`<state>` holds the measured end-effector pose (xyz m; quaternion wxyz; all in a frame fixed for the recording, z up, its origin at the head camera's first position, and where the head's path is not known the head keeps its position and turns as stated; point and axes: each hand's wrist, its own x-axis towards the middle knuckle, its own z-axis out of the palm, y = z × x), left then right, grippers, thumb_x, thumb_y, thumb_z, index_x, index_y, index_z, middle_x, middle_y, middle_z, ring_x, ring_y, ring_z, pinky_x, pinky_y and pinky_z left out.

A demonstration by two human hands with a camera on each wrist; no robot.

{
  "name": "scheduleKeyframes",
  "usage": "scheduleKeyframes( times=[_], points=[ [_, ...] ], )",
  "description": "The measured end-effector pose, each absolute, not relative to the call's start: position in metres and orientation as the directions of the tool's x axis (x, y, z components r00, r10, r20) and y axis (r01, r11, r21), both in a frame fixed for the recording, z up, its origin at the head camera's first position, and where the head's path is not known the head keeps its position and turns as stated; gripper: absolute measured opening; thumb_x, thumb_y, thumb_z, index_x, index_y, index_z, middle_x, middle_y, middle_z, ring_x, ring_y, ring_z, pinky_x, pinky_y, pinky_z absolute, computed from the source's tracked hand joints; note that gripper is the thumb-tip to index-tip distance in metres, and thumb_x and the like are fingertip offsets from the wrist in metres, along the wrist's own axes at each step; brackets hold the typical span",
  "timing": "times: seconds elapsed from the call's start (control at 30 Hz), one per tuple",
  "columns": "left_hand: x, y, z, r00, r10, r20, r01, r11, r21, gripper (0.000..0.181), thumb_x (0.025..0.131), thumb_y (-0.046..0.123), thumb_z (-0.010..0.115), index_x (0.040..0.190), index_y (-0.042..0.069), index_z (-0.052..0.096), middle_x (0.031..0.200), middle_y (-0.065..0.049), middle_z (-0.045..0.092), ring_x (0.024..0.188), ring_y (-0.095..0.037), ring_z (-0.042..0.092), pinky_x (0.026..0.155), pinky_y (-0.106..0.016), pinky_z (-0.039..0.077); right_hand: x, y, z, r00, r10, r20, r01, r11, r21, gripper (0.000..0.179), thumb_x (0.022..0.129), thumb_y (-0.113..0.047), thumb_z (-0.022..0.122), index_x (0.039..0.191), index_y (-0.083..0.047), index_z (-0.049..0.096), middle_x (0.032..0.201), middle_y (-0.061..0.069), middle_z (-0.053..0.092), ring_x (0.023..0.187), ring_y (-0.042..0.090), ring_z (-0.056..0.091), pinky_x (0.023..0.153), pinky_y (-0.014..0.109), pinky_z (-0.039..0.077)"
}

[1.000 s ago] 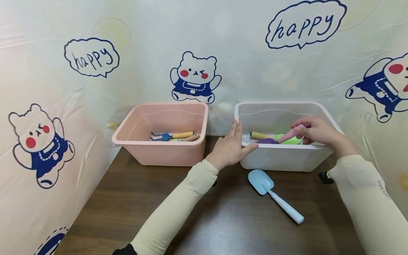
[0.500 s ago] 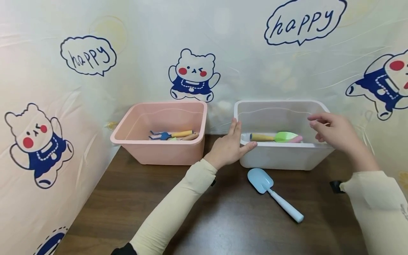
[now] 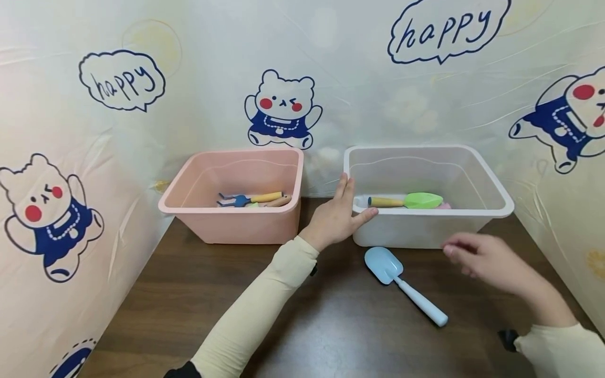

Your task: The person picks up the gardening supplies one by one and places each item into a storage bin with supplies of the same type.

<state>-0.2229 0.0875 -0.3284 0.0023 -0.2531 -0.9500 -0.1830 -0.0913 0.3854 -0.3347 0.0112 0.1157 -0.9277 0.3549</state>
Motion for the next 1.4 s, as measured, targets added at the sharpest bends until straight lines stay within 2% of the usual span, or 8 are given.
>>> scheduleKeyframes(
  times=[0.13,0.27,0.43,0.53,0.63,0.9,1.23,1.4],
  points=[
    [-0.223,0.088,-0.328,-0.873,0.477,0.102,0.480,0.803,0.354,0.101,0.094,0.077,0.036,0.163,0.007,0.013,0.168,-0.013,0.003,0.100,-0.022,0.070,0.069,-0.031,0.056,-0.078,0.376,-0.362,-0.965,-0.261,0.021,-0.233,0.819,-0.525,0.011,0.099,-0.020,0.069,0.106,-0.012,0.071,0.079,-0.010,0.063,0.068,0.005,0.057,0.056,0.029,0.049],
    [-0.223,0.087,-0.328,-0.871,0.480,0.103,0.482,0.799,0.359,0.101,0.094,0.077,0.036,0.163,0.006,0.013,0.168,-0.013,0.003,0.096,-0.021,0.070,0.066,-0.030,0.055,-0.068,0.371,-0.384,-0.958,-0.285,-0.038,-0.240,0.864,-0.444,0.029,0.092,-0.030,0.076,0.110,-0.009,0.070,0.097,-0.005,0.067,0.083,0.009,0.060,0.065,0.034,0.050],
    [-0.222,0.087,-0.330,-0.875,0.475,0.093,0.473,0.802,0.365,0.101,0.093,0.077,0.036,0.163,0.007,0.012,0.169,-0.012,0.002,0.093,-0.021,0.070,0.065,-0.030,0.055,-0.056,0.366,-0.400,-0.948,-0.279,-0.153,-0.187,0.878,-0.440,0.062,0.086,-0.045,0.079,0.127,-0.003,0.062,0.105,0.004,0.064,0.089,0.019,0.060,0.069,0.039,0.050],
    [-0.221,0.086,-0.330,-0.878,0.472,0.082,0.466,0.804,0.370,0.102,0.093,0.078,0.036,0.163,0.008,0.011,0.169,-0.011,0.001,0.094,-0.021,0.070,0.065,-0.030,0.055,-0.051,0.362,-0.408,-0.946,-0.270,-0.177,-0.167,0.879,-0.447,0.070,0.083,-0.051,0.079,0.131,-0.004,0.059,0.103,0.003,0.062,0.089,0.019,0.059,0.068,0.038,0.049],
    [-0.221,0.085,-0.330,-0.879,0.470,0.080,0.464,0.804,0.371,0.102,0.093,0.078,0.036,0.163,0.008,0.011,0.169,-0.010,0.001,0.095,-0.021,0.070,0.064,-0.029,0.055,-0.050,0.358,-0.415,-0.952,-0.255,-0.170,-0.163,0.890,-0.425,0.065,0.082,-0.048,0.081,0.128,-0.007,0.061,0.099,0.000,0.061,0.084,0.015,0.056,0.066,0.037,0.048],
    [-0.222,0.086,-0.331,-0.877,0.470,0.095,0.470,0.804,0.363,0.102,0.093,0.078,0.035,0.163,0.008,0.012,0.169,-0.011,0.001,0.088,-0.019,0.069,0.060,-0.028,0.052,-0.051,0.360,-0.422,-0.958,-0.247,-0.146,-0.171,0.901,-0.398,0.027,0.086,-0.020,0.080,0.106,-0.014,0.063,0.079,-0.008,0.054,0.069,0.010,0.047,0.060,0.033,0.041],
    [-0.222,0.085,-0.331,-0.871,0.480,0.104,0.481,0.791,0.379,0.101,0.094,0.077,0.037,0.163,0.007,0.012,0.169,-0.011,0.001,0.069,-0.016,0.064,0.046,-0.025,0.045,-0.052,0.376,-0.419,-0.978,-0.206,-0.039,-0.173,0.897,-0.406,0.024,0.093,-0.025,0.075,0.113,-0.012,0.070,0.091,-0.006,0.065,0.076,0.008,0.053,0.066,0.037,0.048],
    [-0.221,0.085,-0.331,-0.873,0.477,0.100,0.477,0.794,0.378,0.102,0.093,0.077,0.037,0.163,0.008,0.012,0.169,-0.011,0.001,0.067,-0.015,0.063,0.046,-0.025,0.044,-0.054,0.383,-0.418,-0.977,-0.191,0.092,-0.211,0.874,-0.437,0.020,0.092,-0.019,0.076,0.110,-0.012,0.073,0.092,-0.007,0.067,0.077,0.004,0.052,0.065,0.033,0.048]
  ],
)
